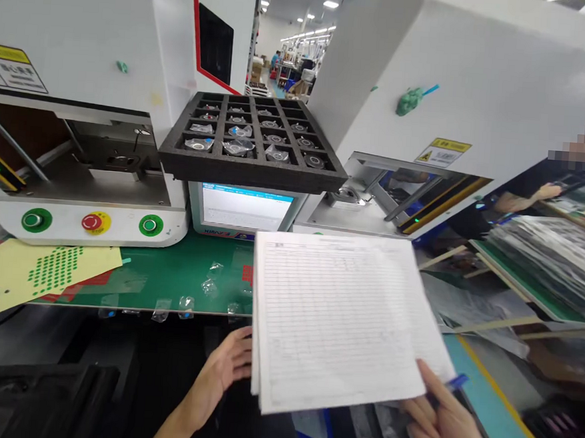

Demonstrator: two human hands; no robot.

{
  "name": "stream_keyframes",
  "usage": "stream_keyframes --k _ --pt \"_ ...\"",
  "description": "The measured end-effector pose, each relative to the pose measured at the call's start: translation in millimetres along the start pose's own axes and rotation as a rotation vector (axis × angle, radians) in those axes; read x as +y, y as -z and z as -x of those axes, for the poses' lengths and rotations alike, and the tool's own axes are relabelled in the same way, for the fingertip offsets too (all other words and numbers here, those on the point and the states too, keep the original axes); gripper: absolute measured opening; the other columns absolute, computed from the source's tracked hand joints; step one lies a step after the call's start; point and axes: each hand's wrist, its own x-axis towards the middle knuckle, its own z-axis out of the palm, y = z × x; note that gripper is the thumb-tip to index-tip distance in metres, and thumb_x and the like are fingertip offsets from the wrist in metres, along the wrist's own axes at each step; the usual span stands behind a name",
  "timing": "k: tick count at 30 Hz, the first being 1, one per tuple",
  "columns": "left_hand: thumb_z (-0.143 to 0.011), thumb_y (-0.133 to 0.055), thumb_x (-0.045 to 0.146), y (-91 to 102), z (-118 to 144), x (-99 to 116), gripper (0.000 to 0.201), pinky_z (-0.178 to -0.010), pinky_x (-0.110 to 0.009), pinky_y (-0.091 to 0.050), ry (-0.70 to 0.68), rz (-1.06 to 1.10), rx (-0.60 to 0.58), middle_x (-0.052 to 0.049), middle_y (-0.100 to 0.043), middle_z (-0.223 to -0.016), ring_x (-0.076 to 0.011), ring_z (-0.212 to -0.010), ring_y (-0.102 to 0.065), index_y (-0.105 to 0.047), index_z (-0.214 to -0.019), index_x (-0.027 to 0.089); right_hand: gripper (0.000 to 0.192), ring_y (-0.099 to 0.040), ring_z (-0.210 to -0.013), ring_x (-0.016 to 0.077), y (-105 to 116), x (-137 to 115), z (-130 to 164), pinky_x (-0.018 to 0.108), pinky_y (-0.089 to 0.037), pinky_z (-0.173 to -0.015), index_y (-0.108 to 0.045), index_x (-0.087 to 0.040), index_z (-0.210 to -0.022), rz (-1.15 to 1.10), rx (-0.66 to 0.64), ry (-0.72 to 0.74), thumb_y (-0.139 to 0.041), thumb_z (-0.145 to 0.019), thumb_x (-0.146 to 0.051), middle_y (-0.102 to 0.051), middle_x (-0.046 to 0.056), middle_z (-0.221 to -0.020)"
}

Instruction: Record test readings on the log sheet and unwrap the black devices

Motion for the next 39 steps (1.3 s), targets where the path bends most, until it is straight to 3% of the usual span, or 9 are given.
stream_keyframes --k 3,9,14,21,25,29,31,34,39 --pt "-0.066 -0.065 0.075 -0.2 21 1 0.076 -0.083 -0.044 -0.056 0.030 0.233 0.111 -0.014 -0.067 -0.116 -0.0364 -0.109 -0.061 -0.064 -0.117 0.019 0.036 -0.015 -0.031 0.0016 -42 35 14 0.015 -0.009 -0.024 -0.050 -0.020 -0.070 -0.049 -0.016 -0.128 -0.082 -0.062 -0.035 -0.033 -0.012 -0.044" --pt "-0.065 -0.082 0.040 20.0 20 18 0.061 -0.038 -0.023 -0.046 0.127 0.087 0.533 -0.010 -0.070 -0.090 -0.0165 -0.058 -0.060 -0.061 -0.115 0.012 0.050 -0.016 -0.036 -0.0011 -95 83 33 0.014 -0.016 -0.028 -0.058 -0.017 -0.080 -0.102 0.007 -0.208 -0.089 -0.049 -0.040 -0.047 -0.010 -0.055" --pt "-0.065 -0.079 0.040 45.9 8 14 0.066 -0.041 -0.023 -0.050 0.139 -0.027 0.558 -0.009 -0.069 -0.091 -0.0159 -0.062 -0.060 -0.057 -0.121 0.012 0.053 -0.021 -0.042 0.0031 -97 103 23 0.020 -0.019 -0.035 -0.060 -0.013 -0.071 0.179 0.026 -0.154 -0.087 -0.046 -0.052 -0.032 -0.011 -0.045" --pt "-0.073 -0.069 0.046 54.0 4 2 0.064 -0.050 -0.026 -0.052 0.204 -0.171 0.566 -0.010 -0.067 -0.106 -0.0199 -0.078 -0.063 -0.051 -0.126 0.015 0.064 -0.016 -0.040 0.0019 -84 112 9 0.020 -0.011 -0.038 -0.035 -0.022 -0.057 0.295 -0.044 -0.230 -0.082 -0.046 -0.065 -0.020 -0.013 -0.043" --pt "-0.077 -0.059 0.049 60.7 10 7 0.058 -0.054 -0.030 -0.051 0.178 -0.599 0.650 -0.009 -0.064 -0.107 -0.0212 -0.078 -0.064 -0.049 -0.125 0.017 0.063 -0.014 -0.038 0.0009 -78 109 7 0.017 -0.010 -0.035 -0.046 -0.019 -0.064 0.236 -0.037 -0.257 -0.083 -0.043 -0.066 -0.021 -0.015 -0.042" --pt "-0.084 -0.048 0.048 62.8 16 16 0.039 -0.058 -0.033 -0.048 0.015 -1.223 0.781 -0.001 -0.058 -0.074 -0.0176 -0.058 -0.056 -0.057 -0.107 0.018 0.064 -0.014 -0.036 -0.0005 -76 106 7 0.015 -0.010 -0.034 -0.045 -0.018 -0.058 0.212 -0.031 -0.281 -0.084 -0.042 -0.065 -0.021 -0.015 -0.041" --pt "-0.088 -0.045 0.042 61.1 15 22 0.029 -0.057 -0.032 -0.048 -0.133 -1.376 0.726 -0.001 -0.056 -0.066 -0.0176 -0.058 -0.057 -0.061 -0.093 0.018 0.063 -0.015 -0.036 -0.0007 -77 105 8 0.015 -0.012 -0.033 -0.043 -0.018 -0.057 0.195 -0.024 -0.278 -0.085 -0.042 -0.062 -0.022 -0.014 -0.041" --pt "-0.089 -0.051 0.033 58.5 4 30 0.022 -0.080 -0.036 -0.055 -0.300 -1.465 0.387 -0.006 -0.069 -0.091 -0.0217 -0.088 -0.066 -0.065 -0.098 0.019 0.061 -0.015 -0.035 -0.0008 -79 102 9 0.015 -0.012 -0.032 -0.040 -0.019 -0.057 0.182 -0.011 -0.278 -0.088 -0.040 -0.054 -0.024 -0.014 -0.041" --pt "-0.064 -0.081 0.027 50.9 -21 42 0.060 -0.115 -0.058 -0.030 -0.089 -1.546 -0.078 -0.012 -0.048 -0.144 -0.0338 -0.138 -0.038 -0.060 -0.120 0.021 0.058 -0.015 -0.035 -0.0007 -80 100 9 0.015 -0.012 -0.032 -0.039 -0.020 -0.057 0.172 -0.031 -0.262 -0.088 -0.042 -0.048 -0.024 -0.014 -0.041"
